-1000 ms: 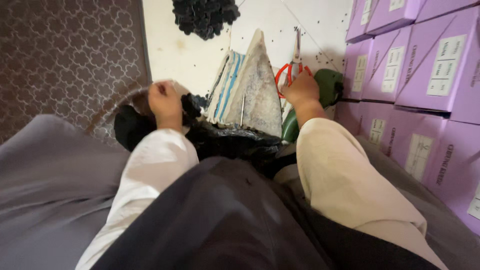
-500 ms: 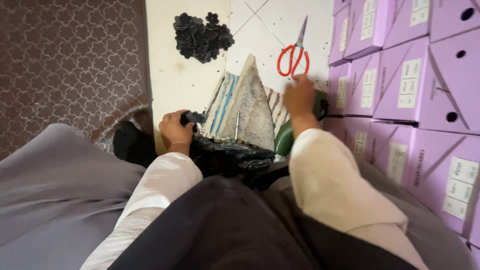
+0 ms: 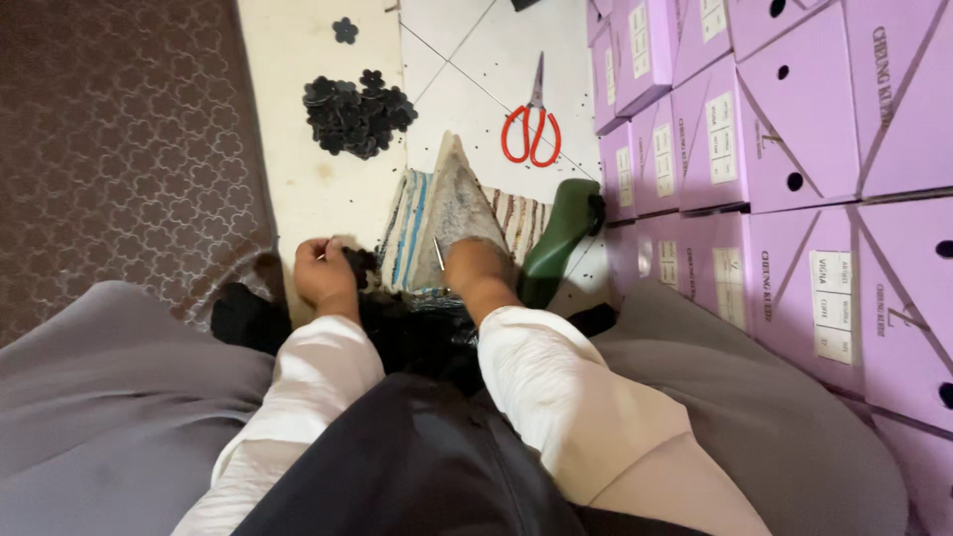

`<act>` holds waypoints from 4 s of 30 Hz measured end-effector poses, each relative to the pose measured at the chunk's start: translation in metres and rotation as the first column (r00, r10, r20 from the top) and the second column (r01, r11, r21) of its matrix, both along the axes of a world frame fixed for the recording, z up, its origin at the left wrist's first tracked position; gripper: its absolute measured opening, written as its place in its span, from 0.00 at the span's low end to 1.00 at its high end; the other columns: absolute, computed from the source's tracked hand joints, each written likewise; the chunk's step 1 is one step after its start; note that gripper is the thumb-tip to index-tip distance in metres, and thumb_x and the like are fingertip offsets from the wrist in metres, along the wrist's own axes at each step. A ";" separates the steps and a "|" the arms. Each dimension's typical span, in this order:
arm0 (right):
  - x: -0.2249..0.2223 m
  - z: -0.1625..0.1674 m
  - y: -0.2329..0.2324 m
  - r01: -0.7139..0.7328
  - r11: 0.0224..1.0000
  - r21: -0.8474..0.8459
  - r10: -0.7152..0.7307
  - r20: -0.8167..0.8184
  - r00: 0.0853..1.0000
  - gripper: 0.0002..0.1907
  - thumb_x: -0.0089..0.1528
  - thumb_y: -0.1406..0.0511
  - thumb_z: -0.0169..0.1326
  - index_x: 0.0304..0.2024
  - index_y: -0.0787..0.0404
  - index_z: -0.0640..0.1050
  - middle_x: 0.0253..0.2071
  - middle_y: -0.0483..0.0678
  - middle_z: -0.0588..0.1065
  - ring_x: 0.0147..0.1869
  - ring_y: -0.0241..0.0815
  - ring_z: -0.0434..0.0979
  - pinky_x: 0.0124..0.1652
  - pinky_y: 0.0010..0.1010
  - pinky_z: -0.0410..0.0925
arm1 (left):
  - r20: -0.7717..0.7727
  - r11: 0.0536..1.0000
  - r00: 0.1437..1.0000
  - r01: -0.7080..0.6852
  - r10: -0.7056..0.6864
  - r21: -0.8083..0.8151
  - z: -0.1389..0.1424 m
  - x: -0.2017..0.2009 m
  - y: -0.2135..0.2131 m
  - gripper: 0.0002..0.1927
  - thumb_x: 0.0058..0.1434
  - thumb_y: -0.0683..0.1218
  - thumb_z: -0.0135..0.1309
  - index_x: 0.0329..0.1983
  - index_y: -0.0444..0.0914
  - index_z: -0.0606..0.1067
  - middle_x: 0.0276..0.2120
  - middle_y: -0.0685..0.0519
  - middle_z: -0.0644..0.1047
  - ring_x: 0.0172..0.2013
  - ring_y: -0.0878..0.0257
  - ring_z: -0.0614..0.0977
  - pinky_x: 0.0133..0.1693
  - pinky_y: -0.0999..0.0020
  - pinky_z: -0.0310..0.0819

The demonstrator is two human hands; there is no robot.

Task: The person sits on the floor and assembles small black flower-shaped pieces using a metal rod and a green hot glue gun. They repeatedly pick up pieces, insert the rod, apply glue, and place the assembled units on the floor.

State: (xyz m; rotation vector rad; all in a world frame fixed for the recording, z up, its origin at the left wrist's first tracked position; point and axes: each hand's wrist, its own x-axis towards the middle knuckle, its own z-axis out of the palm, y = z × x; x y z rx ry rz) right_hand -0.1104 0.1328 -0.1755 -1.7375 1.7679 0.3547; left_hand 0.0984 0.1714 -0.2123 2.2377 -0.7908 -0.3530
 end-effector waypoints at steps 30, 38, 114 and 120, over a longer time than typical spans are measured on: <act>-0.033 -0.059 -0.101 0.807 0.569 -0.162 -0.216 0.917 0.336 0.11 0.65 0.63 0.57 0.45 0.65 0.79 0.39 0.44 0.80 0.39 0.31 0.78 0.41 0.23 0.72 | -0.325 0.858 0.799 0.504 -0.506 -0.097 -0.025 -0.111 -0.131 0.06 0.58 0.41 0.62 0.38 0.37 0.80 0.33 0.48 0.83 0.35 0.57 0.85 0.40 0.65 0.78; -0.036 -0.071 -0.095 0.867 0.498 -0.016 -0.425 0.867 0.260 0.12 0.72 0.60 0.46 0.50 0.63 0.70 0.34 0.47 0.81 0.34 0.33 0.81 0.38 0.26 0.74 | -0.234 0.874 0.855 0.484 -0.462 0.043 -0.032 -0.111 -0.124 0.13 0.52 0.42 0.65 0.39 0.38 0.75 0.29 0.49 0.83 0.31 0.54 0.84 0.37 0.60 0.76; -0.030 -0.110 -0.071 0.742 0.668 -0.059 -0.140 0.969 0.204 0.13 0.66 0.79 0.52 0.47 0.62 0.64 0.43 0.50 0.76 0.46 0.37 0.80 0.49 0.28 0.76 | -0.589 0.909 0.765 0.401 -0.262 0.117 -0.038 -0.086 -0.132 0.07 0.50 0.45 0.65 0.26 0.37 0.81 0.23 0.53 0.81 0.25 0.67 0.80 0.32 0.71 0.74; -0.023 -0.110 -0.074 0.678 0.731 -0.076 -0.108 0.969 0.224 0.12 0.67 0.78 0.51 0.49 0.64 0.64 0.45 0.51 0.76 0.47 0.39 0.81 0.51 0.29 0.76 | -0.536 0.889 0.785 0.439 -0.311 0.128 -0.033 -0.086 -0.133 0.07 0.50 0.46 0.65 0.26 0.38 0.80 0.24 0.54 0.82 0.26 0.65 0.82 0.34 0.71 0.75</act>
